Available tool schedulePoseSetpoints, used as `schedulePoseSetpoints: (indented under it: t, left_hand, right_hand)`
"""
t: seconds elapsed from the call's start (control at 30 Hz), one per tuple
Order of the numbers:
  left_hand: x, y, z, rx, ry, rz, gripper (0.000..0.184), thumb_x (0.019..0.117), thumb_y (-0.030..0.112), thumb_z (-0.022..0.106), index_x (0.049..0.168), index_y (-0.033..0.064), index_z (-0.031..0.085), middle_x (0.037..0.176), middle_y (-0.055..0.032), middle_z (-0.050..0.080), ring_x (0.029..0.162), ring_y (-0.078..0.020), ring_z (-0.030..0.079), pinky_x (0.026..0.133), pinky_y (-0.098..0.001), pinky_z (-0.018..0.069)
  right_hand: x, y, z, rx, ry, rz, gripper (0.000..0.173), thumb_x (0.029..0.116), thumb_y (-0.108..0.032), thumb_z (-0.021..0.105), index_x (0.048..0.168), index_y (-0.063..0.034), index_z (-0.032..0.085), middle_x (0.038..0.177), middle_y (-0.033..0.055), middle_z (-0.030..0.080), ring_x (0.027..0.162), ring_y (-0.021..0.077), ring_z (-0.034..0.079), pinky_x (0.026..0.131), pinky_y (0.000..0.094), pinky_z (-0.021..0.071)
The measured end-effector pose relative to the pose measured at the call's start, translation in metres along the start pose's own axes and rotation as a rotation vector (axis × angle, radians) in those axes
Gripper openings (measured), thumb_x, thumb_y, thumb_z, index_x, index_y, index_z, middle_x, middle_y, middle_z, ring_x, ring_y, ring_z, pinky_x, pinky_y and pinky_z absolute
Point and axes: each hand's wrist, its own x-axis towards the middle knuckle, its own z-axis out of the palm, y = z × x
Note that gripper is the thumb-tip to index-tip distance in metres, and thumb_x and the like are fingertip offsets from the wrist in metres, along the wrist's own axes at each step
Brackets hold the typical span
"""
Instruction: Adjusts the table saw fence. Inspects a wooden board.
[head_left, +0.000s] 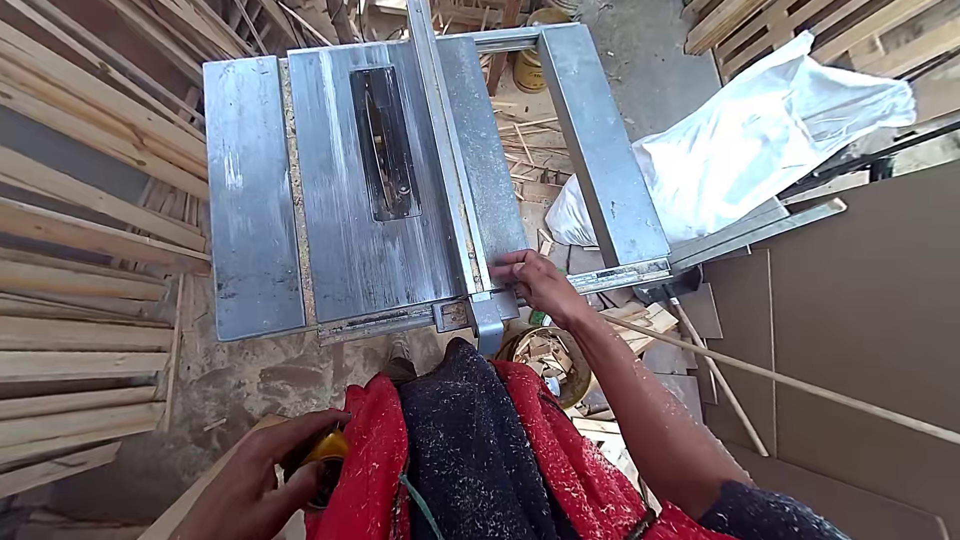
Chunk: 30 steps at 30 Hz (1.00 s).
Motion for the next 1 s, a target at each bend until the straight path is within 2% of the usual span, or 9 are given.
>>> schedulePoseSetpoints:
  t: [0.17,0.23,0.33,0.43,0.5,0.57,0.7,0.83,1.0]
  left_hand:
    - [0.003,-0.007,0.02,-0.521,0.084,-0.139,0.051,0.0797,0.039,0.085,0.123,0.0145,0.072,0.112,-0.0097,0.074,0.095,-0.0226,0.072,0.081,-0.0369,0.0624]
    - [0.01,-0.017,0.03,-0.728,0.19,-0.087,0.047,0.0766,0.039,0.086,0.113,0.0126,0.073,0.101,-0.0105,0.073,0.086,-0.0184,0.071,0.074,-0.0324,0.0603]
    - [0.057,-0.024,0.03,-0.939,0.19,0.056,0.045,0.0862,0.033,0.075,0.12,0.0074,0.06,0.114,-0.0164,0.068,0.102,-0.0272,0.069,0.086,-0.0428,0.0593]
    - [0.116,-0.002,0.02,-0.612,0.244,-0.029,0.047,0.0858,0.027,0.074,0.12,-0.0014,0.058,0.108,-0.0143,0.07,0.096,-0.0251,0.07,0.084,-0.0431,0.0594]
    - [0.144,0.017,0.02,-0.23,0.261,-0.099,0.062,0.0794,0.043,0.081,0.118,0.0,0.06,0.102,-0.0091,0.069,0.09,-0.018,0.069,0.081,-0.0384,0.0595]
    - [0.159,0.028,0.01,-0.083,0.15,-0.07,0.09,0.0731,0.067,0.08,0.126,-0.0019,0.059,0.114,-0.0123,0.069,0.105,-0.0214,0.067,0.096,-0.0425,0.0559]
    - [0.173,0.019,-0.06,-0.116,-0.008,0.016,0.06,0.0919,0.062,0.065,0.116,0.007,0.068,0.103,-0.0052,0.073,0.094,-0.0158,0.072,0.084,-0.0398,0.0616]
    - [0.24,-0.015,-0.152,0.406,0.374,0.186,0.042,0.0956,0.047,0.069,0.093,0.0054,0.071,0.088,-0.0115,0.069,0.081,-0.03,0.07,0.071,-0.0566,0.0579]
    - [0.383,-0.056,-0.196,0.589,0.248,0.437,0.041,0.0937,0.043,0.073,0.089,0.0027,0.069,0.097,-0.0153,0.067,0.098,-0.0346,0.066,0.091,-0.0576,0.0513]
  right_hand:
    - [-0.024,-0.024,-0.005,-0.104,0.419,-0.193,0.03,0.1075,-0.019,0.04,0.131,-0.0056,0.055,0.089,0.003,0.073,0.056,0.0111,0.055,0.049,0.0284,0.0413]
    - [-0.037,-0.043,0.011,-0.105,0.337,-0.226,0.024,0.1064,-0.019,0.046,0.12,-0.0057,0.06,0.076,0.0033,0.069,0.051,0.012,0.053,0.045,0.0277,0.0407]
    - [-0.044,-0.063,0.061,-0.084,-0.013,-0.187,0.019,0.1059,-0.019,0.052,0.117,-0.0079,0.063,0.081,0.0046,0.071,0.06,0.0156,0.065,0.053,0.0314,0.0551]
    - [-0.02,-0.062,0.115,0.036,-0.336,-0.024,0.03,0.1067,-0.024,0.053,0.126,-0.0031,0.062,0.101,0.0063,0.076,0.088,0.0165,0.074,0.082,0.0347,0.0621]
    - [-0.008,-0.061,0.14,0.16,-0.431,0.087,0.043,0.1082,-0.032,0.05,0.138,-0.0009,0.053,0.113,0.0096,0.073,0.099,0.0176,0.073,0.091,0.037,0.0607]
    - [0.0,-0.06,0.154,0.262,-0.46,0.129,0.05,0.1078,-0.037,0.048,0.143,-0.0015,0.048,0.12,0.0099,0.069,0.107,0.0162,0.068,0.095,0.0376,0.0579]
    - [0.017,-0.042,0.159,0.402,-0.368,0.094,0.041,0.1034,-0.021,0.054,0.137,0.0019,0.051,0.113,0.0127,0.071,0.103,0.0203,0.068,0.095,0.041,0.056]
    - [0.016,-0.031,0.163,0.594,-0.177,0.196,0.039,0.0992,-0.016,0.047,0.133,0.0032,0.051,0.108,0.0206,0.071,0.098,0.0337,0.071,0.089,0.0527,0.0594]
    - [-0.01,-0.016,0.154,0.659,0.103,0.228,0.036,0.0997,-0.018,0.043,0.128,0.0018,0.053,0.104,0.0209,0.072,0.094,0.0351,0.072,0.083,0.0539,0.061]
